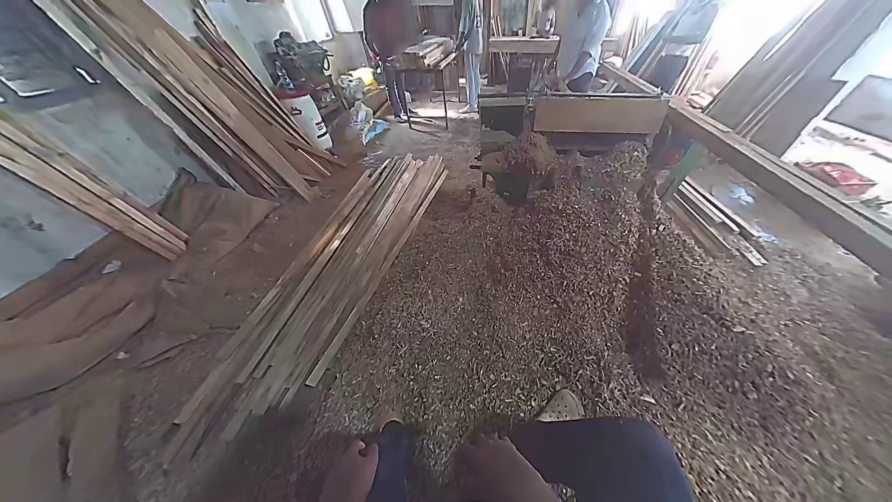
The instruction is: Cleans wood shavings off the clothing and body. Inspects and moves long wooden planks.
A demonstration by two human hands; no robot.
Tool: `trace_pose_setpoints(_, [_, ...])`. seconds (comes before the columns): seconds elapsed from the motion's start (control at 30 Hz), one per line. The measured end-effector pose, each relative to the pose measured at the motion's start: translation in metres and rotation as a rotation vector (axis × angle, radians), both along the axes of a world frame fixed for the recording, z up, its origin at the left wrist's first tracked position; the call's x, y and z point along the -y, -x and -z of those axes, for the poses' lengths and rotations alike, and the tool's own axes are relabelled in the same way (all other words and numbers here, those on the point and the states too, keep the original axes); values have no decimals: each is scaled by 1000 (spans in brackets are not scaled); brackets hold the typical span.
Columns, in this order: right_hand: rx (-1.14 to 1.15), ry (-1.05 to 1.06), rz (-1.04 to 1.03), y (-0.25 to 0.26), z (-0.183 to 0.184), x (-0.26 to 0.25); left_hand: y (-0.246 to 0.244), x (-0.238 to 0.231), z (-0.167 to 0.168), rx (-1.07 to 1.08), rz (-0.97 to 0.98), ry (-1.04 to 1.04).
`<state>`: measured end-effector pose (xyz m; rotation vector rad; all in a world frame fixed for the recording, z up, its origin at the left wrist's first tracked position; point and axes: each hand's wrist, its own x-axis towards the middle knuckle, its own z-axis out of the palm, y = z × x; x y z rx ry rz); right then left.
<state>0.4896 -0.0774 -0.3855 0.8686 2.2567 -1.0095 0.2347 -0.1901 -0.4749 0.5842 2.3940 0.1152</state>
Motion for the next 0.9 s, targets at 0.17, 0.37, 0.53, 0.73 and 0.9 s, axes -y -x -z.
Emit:
trace_pose_setpoints(0.17, [5, 5, -12, 1, 4, -1, 0, 1, 1, 2, -14, -7])
trace_pose_setpoints(0.37, [-12, -9, -7, 1, 6, -1, 1, 4, 3, -6, -7, -46])
trace_pose_setpoints(0.53, [9, 5, 2, 1, 3, -1, -3, 2, -4, -5, -10, -25])
trace_pose_setpoints(0.73, [-10, -11, 2, -1, 1, 2, -3, 3, -4, -10, -15, -34])
trace_pose_setpoints(0.9, [-16, -17, -4, -2, 3, 0, -3, 3, -3, 1, -23, -40])
